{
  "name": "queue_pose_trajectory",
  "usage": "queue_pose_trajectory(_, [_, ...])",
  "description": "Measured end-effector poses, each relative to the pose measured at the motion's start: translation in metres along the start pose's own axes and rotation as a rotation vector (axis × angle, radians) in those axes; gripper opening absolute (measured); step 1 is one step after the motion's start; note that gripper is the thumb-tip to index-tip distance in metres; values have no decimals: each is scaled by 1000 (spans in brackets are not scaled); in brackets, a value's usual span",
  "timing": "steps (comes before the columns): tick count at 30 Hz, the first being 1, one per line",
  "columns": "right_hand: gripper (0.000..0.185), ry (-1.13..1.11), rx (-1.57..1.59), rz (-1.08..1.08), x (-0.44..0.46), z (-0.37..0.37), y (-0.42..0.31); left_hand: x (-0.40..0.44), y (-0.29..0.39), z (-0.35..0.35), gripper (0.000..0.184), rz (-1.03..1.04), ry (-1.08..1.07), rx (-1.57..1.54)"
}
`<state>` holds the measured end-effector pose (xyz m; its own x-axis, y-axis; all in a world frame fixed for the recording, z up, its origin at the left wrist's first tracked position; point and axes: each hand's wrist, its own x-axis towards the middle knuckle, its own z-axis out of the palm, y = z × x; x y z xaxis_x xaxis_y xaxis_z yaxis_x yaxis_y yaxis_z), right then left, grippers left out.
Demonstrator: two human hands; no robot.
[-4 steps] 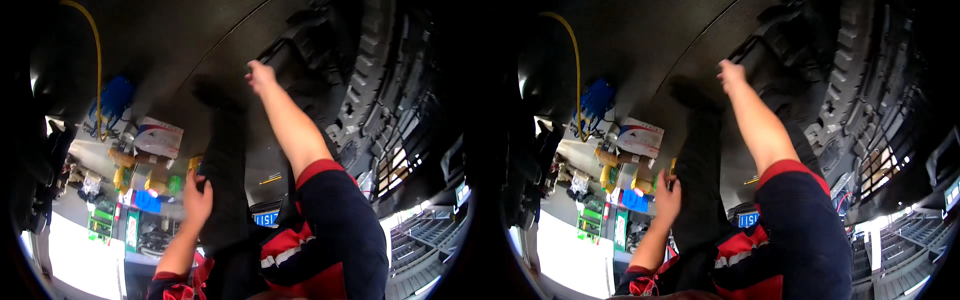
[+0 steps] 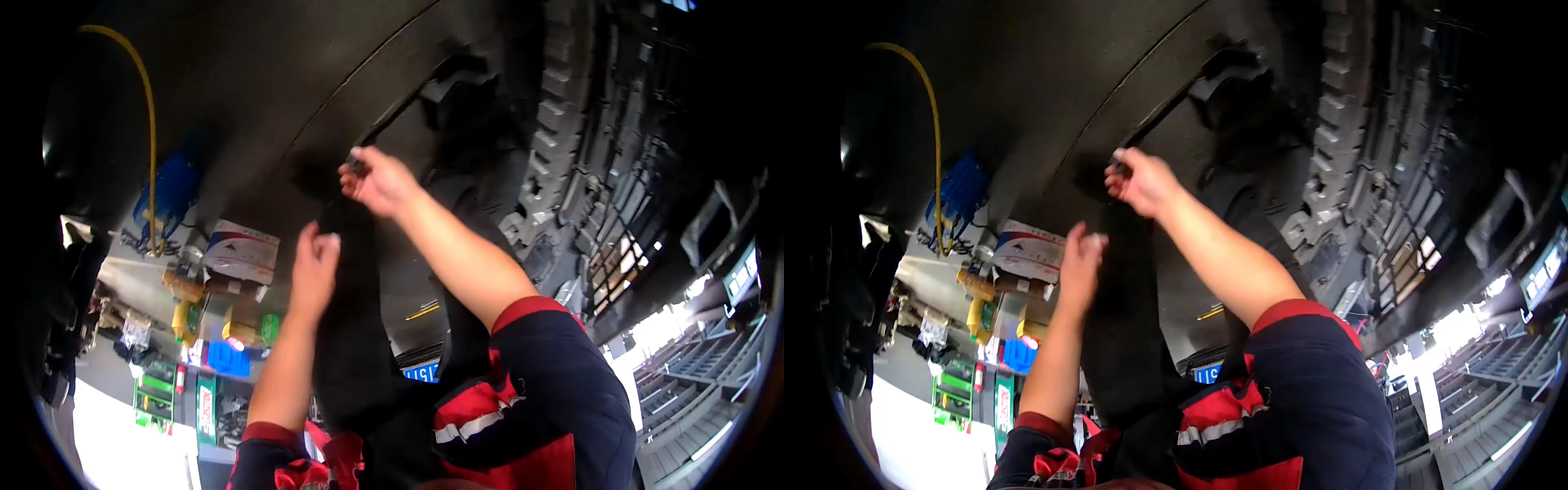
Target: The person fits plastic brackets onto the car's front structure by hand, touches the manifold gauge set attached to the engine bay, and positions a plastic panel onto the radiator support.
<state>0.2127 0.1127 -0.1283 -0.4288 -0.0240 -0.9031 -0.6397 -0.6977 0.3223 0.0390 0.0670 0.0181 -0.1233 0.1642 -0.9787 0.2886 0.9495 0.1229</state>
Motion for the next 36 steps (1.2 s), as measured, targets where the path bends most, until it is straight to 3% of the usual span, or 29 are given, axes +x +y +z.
queue_pose_trajectory(2, [24,-351,-38,-43,-8,23,-41,72,69,30,68,181,16,-487])
queue_pose_trajectory(3, [27,-519,-44,0,-27,21,-38,65,87,40,71,216,13,-655])
queue_pose_trajectory(5, [29,-594,-67,63,-65,13,-39,45,106,45,74,179,-129,-391])
queue_pose_trajectory(7, [25,-579,-203,102,-84,5,-44,40,84,58,79,211,-127,-417])
queue_pose_trajectory(9, [22,-507,-694,68,-93,4,-42,5,100,52,83,-6,-210,-521])
queue_pose_trajectory(11, [29,-395,-1365,-151,-109,18,-34,1,71,53,87,-16,-187,-421])
queue_pose_trajectory(13, [31,-400,-1393,-132,-124,29,-21,-10,61,43,75,-177,-193,-430])
queue_pose_trajectory(14, [33,-509,-1443,-44,-127,37,-23,-9,42,40,68,-114,-166,-481])
queue_pose_trajectory(15, [42,-755,-1464,-15,-119,32,-28,-9,22,35,62,-51,-138,-528])
queue_pose_trajectory(17, [47,-1025,-1518,352,-96,36,-68,-28,9,12,55,-93,-154,-416])
queue_pose_trajectory(18, [46,-850,-1540,428,-85,36,-103,-40,6,3,52,-130,-75,-419])
queue_pose_trajectory(19, [42,-599,-1687,302,-63,30,-140,-52,-8,-8,48,-109,-33,-390])
queue_pose_trajectory(21, [31,130,-2126,-303,-30,13,-213,-80,-23,-18,35,-252,68,-114])
queue_pose_trajectory(22, [30,520,-2121,-509,-3,-24,-249,-94,-37,-18,33,-206,121,-147])
queue_pose_trajectory(23, [35,773,-2158,-366,5,-38,-284,-101,-44,-15,31,-163,173,-181])
queue_pose_trajectory(24, [41,976,-2026,-393,13,-54,-307,-96,-50,-8,32,-42,212,-142])
queue_pose_trajectory(26, [48,1098,-2110,-327,27,-73,-333,-86,-53,5,32,200,268,-56])
queue_pose_trajectory(28, [54,1002,-2218,-308,42,-83,-327,-74,-58,10,34,243,305,-127])
queue_pose_trajectory(30, [63,970,-2284,-423,61,-102,-309,-72,-55,13,42,194,308,-251])
queue_pose_trajectory(34, [54,1049,-2148,-455,75,-106,-302,-74,-42,1,30,232,299,102])
queue_pose_trajectory(36, [55,1054,-2047,-493,58,-95,-292,-76,-50,6,28,206,309,-31])
